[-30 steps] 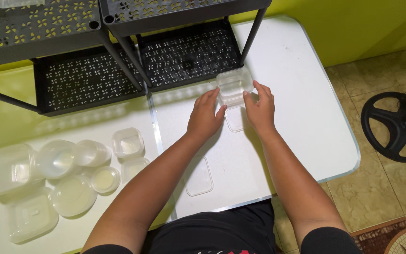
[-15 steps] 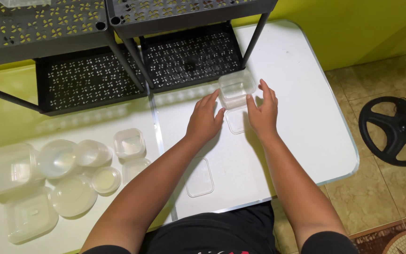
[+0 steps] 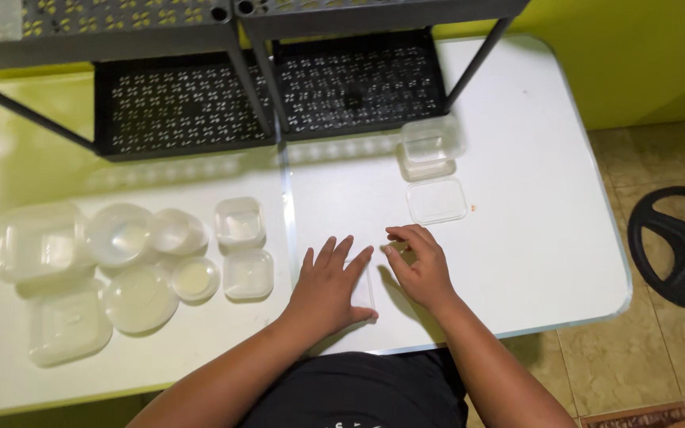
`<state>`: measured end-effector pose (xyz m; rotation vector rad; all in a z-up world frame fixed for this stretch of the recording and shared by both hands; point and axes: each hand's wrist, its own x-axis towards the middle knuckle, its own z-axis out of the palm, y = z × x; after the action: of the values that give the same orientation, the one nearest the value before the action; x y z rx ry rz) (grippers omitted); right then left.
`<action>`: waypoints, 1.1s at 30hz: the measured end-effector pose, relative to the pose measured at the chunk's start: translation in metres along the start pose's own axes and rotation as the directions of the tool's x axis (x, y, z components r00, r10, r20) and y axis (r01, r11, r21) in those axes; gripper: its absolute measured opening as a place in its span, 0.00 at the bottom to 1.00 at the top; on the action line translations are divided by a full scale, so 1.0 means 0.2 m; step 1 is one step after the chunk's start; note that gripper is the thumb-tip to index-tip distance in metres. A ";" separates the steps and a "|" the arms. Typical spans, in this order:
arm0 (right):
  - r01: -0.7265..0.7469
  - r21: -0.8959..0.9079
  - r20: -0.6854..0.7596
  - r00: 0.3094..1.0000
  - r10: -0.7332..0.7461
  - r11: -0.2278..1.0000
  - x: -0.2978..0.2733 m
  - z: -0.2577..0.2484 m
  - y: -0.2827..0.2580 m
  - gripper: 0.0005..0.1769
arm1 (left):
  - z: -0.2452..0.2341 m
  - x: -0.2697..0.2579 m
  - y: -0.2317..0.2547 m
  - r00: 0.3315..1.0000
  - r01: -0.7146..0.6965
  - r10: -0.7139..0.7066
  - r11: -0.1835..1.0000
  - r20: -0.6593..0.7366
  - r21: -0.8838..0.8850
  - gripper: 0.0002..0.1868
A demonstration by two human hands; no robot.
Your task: The person opens and closes several small transparent plastic containers on a white table, then places them on a black two-tiered rack. The person repeats this with additional containers, stacking them on the rack.
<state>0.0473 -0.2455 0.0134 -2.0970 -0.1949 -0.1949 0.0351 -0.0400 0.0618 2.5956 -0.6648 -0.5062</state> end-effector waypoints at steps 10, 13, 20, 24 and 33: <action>-0.018 0.045 0.064 0.998 0.015 0.999 -0.08 0.10 -0.02 0.15 | 0.09 -0.10 -0.06 0.988 -0.095 0.093 0.995 -0.125 -0.011 0.53; -0.013 0.039 0.062 0.998 0.010 0.999 -0.09 0.12 -0.02 0.15 | 0.09 -0.12 -0.05 0.982 -0.117 0.113 0.993 -0.151 -0.013 0.49; -0.156 0.310 0.088 0.987 0.135 0.938 -0.11 0.19 0.04 0.14 | 0.19 -0.15 -0.13 0.948 -0.126 -0.019 0.895 -0.319 -0.429 0.38; -0.322 0.506 0.321 0.931 0.172 0.800 -0.11 0.21 0.07 0.18 | 0.34 -0.11 -0.21 0.963 -0.197 -0.117 0.304 -0.242 -0.932 0.29; -0.439 0.539 0.339 0.894 0.293 0.719 -0.12 0.32 0.14 0.18 | 0.41 -0.10 -0.33 0.985 -0.165 -0.106 -0.353 -0.136 -0.921 0.37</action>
<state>0.0331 -0.2051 -0.0477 -1.4595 0.0347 0.3280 0.0075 -0.0008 -0.0347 0.7513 0.0157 -0.4463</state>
